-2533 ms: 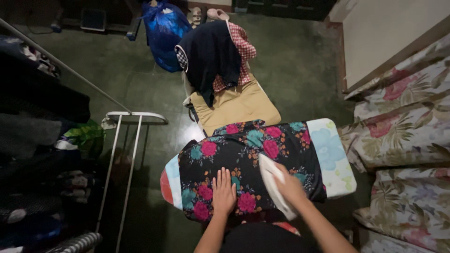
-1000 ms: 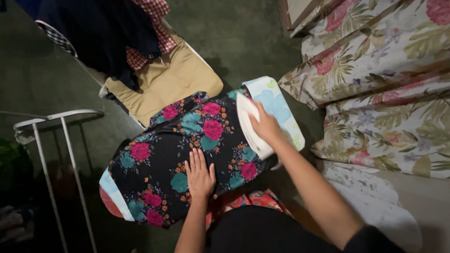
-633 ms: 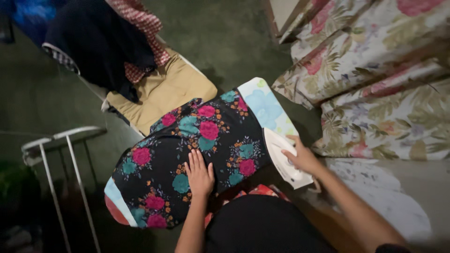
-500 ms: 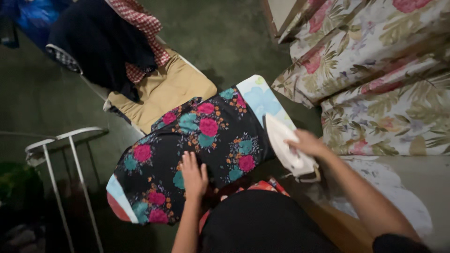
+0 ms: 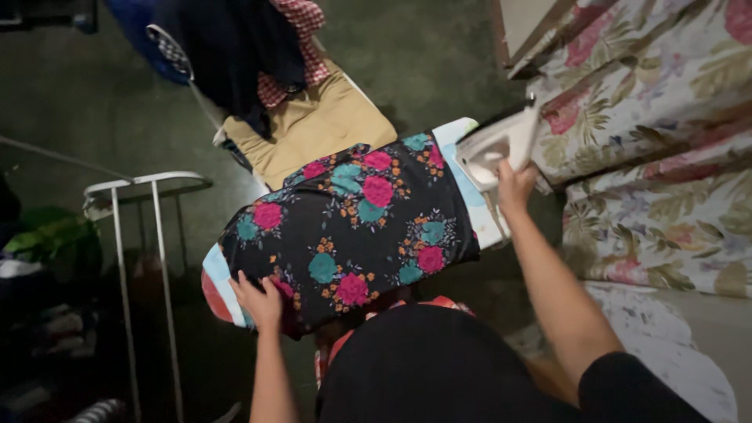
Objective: The person irons a floral dress on an ironing board, then removes it and places it on a hanger. They then iron a dark blue top on the same board. The actions include smoothing the fabric, moving the iron back and forth, and hanging the finished garment.
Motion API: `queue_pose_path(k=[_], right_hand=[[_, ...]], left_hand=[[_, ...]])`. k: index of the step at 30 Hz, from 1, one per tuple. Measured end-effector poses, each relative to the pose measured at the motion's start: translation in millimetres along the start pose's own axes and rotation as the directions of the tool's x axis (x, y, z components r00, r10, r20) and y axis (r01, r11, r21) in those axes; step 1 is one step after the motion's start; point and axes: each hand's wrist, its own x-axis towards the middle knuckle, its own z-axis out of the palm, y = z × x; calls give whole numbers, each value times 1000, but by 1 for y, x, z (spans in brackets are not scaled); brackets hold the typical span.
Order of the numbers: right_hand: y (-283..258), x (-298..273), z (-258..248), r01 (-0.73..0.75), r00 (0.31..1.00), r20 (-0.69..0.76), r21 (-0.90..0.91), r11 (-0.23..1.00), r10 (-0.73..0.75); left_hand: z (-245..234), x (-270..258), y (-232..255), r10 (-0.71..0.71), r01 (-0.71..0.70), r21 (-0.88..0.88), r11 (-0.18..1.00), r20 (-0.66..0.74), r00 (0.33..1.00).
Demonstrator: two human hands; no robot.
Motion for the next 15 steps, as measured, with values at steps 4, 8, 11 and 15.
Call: queue_pose_path(k=[4, 8, 11, 15], right_hand=[[24, -12, 1, -1, 992, -124, -16, 1000, -1], [29, -39, 0, -233, 963, -206, -304, 924, 174], [25, -62, -11, -174, 978, -169, -320, 931, 124], [18, -114, -15, -356, 925, 44, -245, 902, 377]], left_hand=[[-3, 4, -20, -175, 175, 1, 985, 52, 983], [-6, 3, -34, -277, 276, 33, 961, 25, 961], [-9, 2, -36, -332, 329, 62, 942, 39, 942], [-19, 2, -33, -465, 463, 46, 885, 23, 885]])
